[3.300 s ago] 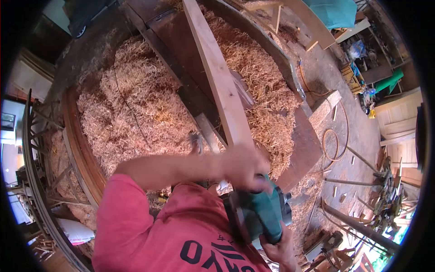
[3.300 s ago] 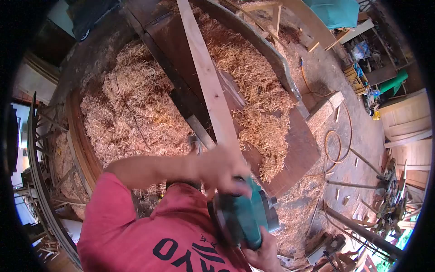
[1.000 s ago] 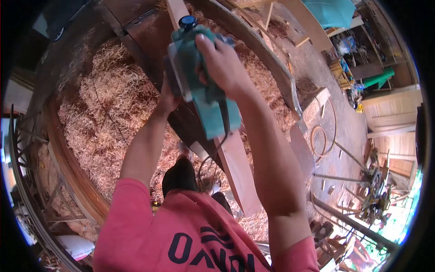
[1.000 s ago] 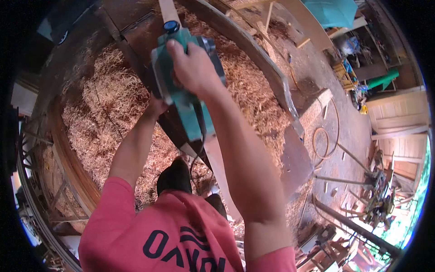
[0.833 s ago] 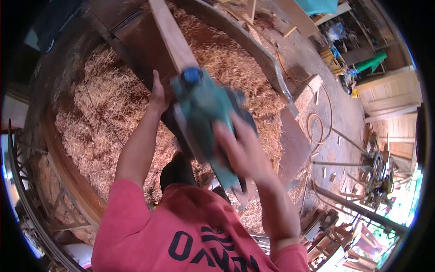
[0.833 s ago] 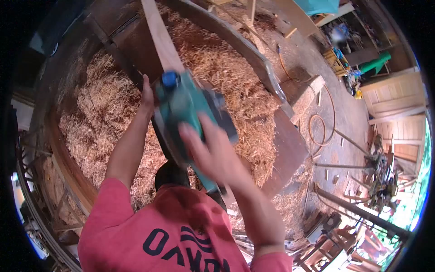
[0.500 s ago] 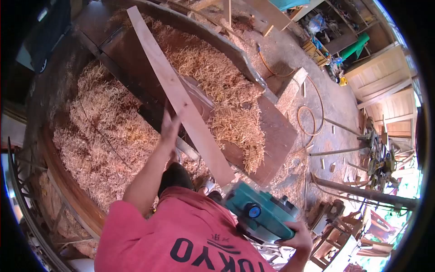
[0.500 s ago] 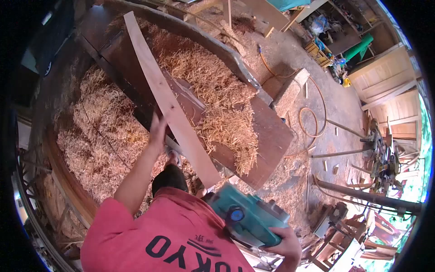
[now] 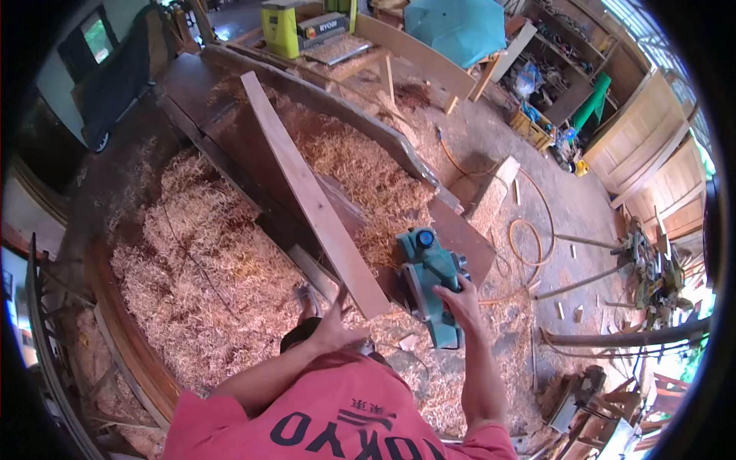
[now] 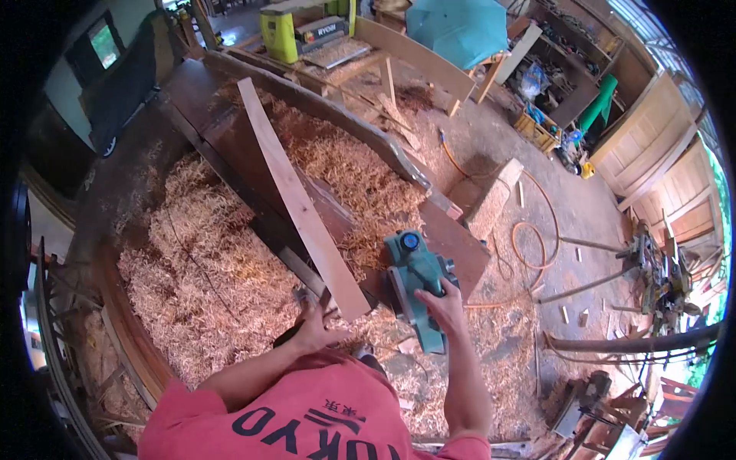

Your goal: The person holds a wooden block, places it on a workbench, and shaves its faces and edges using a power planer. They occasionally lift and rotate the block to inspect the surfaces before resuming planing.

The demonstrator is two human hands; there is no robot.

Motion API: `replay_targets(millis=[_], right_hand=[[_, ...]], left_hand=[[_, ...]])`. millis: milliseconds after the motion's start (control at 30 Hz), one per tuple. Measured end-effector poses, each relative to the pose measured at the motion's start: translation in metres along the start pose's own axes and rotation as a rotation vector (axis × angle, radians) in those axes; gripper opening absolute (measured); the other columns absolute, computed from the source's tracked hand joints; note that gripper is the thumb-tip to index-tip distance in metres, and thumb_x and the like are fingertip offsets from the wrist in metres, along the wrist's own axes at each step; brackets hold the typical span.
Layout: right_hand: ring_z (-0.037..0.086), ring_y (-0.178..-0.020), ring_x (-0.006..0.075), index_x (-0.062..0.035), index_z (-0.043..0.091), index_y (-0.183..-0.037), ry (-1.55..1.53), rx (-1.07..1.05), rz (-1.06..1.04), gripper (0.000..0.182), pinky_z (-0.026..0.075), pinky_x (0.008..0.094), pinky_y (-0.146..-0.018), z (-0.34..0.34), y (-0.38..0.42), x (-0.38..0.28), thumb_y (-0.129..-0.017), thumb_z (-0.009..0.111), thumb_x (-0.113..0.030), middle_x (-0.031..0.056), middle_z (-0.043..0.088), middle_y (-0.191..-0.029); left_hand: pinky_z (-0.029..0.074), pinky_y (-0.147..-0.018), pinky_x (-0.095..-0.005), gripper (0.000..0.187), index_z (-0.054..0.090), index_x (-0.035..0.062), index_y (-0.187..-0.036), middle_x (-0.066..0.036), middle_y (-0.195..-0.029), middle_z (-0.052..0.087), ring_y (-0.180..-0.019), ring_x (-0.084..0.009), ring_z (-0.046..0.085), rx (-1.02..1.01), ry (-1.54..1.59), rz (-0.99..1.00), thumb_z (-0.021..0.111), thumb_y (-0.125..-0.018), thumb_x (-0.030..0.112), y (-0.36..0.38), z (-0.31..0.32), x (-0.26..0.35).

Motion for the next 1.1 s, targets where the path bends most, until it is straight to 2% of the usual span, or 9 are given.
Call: replay_targets(millis=[67, 200, 233, 367, 500, 633, 800, 967, 1100], right_hand=[[0.049, -0.050, 0.0050, -0.0034, 0.068, -0.098, -0.082, -0.002, -0.024, 0.024, 0.040, 0.0239, -0.046, 0.013, -0.027, 0.009, -0.084, 0.079, -0.019, -0.0044, 0.055, -0.063], [0.061, -0.105, 0.0338, -0.0013, 0.055, -0.129, 0.646, 0.423, -0.491, 0.065, 0.049, 0.0445, -0.093, 0.011, -0.006, -0.036, -0.079, 0.083, -0.031, 0.0212, 0.062, -0.115], [0.045, -0.127, 0.0453, -0.0024, 0.043, -0.144, 0.651, 0.444, -0.464, 0.085, 0.034, 0.0509, -0.111, 0.023, 0.016, -0.065, -0.077, 0.084, -0.034, 0.0291, 0.048, -0.137], [0.053, -0.123, 0.0442, 0.0043, 0.044, -0.136, 0.539, -0.214, -0.380, 0.091, 0.043, 0.0491, -0.103, 0.140, 0.041, -0.056, -0.070, 0.087, -0.040, 0.0292, 0.054, -0.131], [0.064, -0.109, 0.0425, 0.0048, 0.042, -0.139, 0.520, -0.150, -0.258, 0.089, 0.052, 0.0477, -0.093, 0.160, 0.046, -0.046, -0.069, 0.084, -0.032, 0.0277, 0.065, -0.115], [0.068, -0.103, 0.0320, 0.0065, 0.047, -0.136, 0.301, -0.247, -0.192, 0.081, 0.054, 0.0415, -0.089, 0.142, 0.078, -0.066, -0.072, 0.081, -0.028, 0.0205, 0.068, -0.114], [0.065, -0.103, 0.0228, 0.0081, 0.050, -0.134, -0.443, -0.585, 0.118, 0.062, 0.054, 0.0359, -0.088, 0.134, 0.120, -0.060, -0.087, 0.073, -0.027, 0.0173, 0.064, -0.121], [0.053, -0.128, 0.0271, -0.0044, 0.035, -0.154, -0.856, -0.861, 0.072, 0.095, 0.036, 0.0470, -0.112, 0.129, 0.153, -0.112, -0.094, 0.028, -0.079, 0.0117, 0.055, -0.142], [0.039, -0.142, 0.0302, -0.0083, 0.028, -0.158, -0.925, -0.904, -0.172, 0.091, 0.024, 0.0486, -0.119, 0.131, 0.136, -0.117, -0.097, 0.025, -0.076, 0.0154, 0.044, -0.153]], left_hand=[[0.038, -0.113, -0.0359, 0.079, 0.034, -0.0026, -0.150, -0.018, -0.149, 0.047, -0.137, -0.0234, 0.045, -0.133, 0.025, -0.114, 0.076, -0.088, 0.023, 0.018, 0.002, -0.046], [0.041, -0.108, -0.0320, 0.045, 0.060, -0.0070, -0.128, -0.015, -0.122, 0.069, -0.119, -0.0223, 0.061, -0.144, 0.122, -0.365, 0.067, -0.096, 0.024, 0.037, -0.009, -0.108], [0.044, -0.103, -0.0330, 0.043, 0.058, -0.0033, -0.131, -0.013, -0.124, 0.067, -0.117, -0.0212, 0.061, -0.156, 0.072, -0.336, 0.060, -0.099, 0.025, 0.032, -0.017, -0.118], [0.046, -0.091, -0.0345, 0.047, 0.047, 0.0105, -0.145, -0.004, -0.134, 0.063, -0.114, -0.0174, 0.061, 0.062, 0.213, -0.585, 0.042, -0.105, 0.033, 0.022, -0.025, -0.070], [0.035, -0.108, -0.0504, 0.060, 0.040, 0.0122, -0.149, -0.007, -0.146, 0.051, -0.127, -0.0263, 0.055, 0.093, 0.332, -0.574, 0.051, -0.102, 0.049, 0.025, -0.028, -0.089], [0.035, -0.114, -0.0476, 0.077, 0.033, 0.0121, -0.155, -0.012, -0.145, 0.050, -0.130, -0.0313, 0.053, 0.163, 0.671, -0.520, 0.060, -0.094, 0.049, 0.057, -0.033, -0.101], [0.045, -0.108, -0.0490, 0.081, 0.036, 0.0070, -0.151, -0.016, -0.143, 0.052, -0.130, -0.0330, 0.053, -0.035, 1.149, -0.203, 0.063, -0.090, 0.052, 0.119, -0.008, 0.052], [0.060, -0.089, -0.0428, 0.074, 0.041, 0.0062, -0.147, -0.015, -0.137, 0.057, -0.118, -0.0302, 0.062, 0.142, 1.125, 0.036, 0.056, -0.093, 0.055, 0.129, -0.031, 0.146], [0.065, -0.075, -0.0369, 0.070, 0.046, 0.0062, -0.143, -0.012, -0.125, 0.064, -0.105, -0.0258, 0.069, 0.322, 0.998, 0.181, 0.048, -0.098, 0.060, 0.110, -0.043, 0.224]])
Point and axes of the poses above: each hand's wrist, its own y-axis away from the middle knuckle, its own z-axis out of the palm, x = y × z, the point moved 6 cm from there along -y, towards the middle knuckle
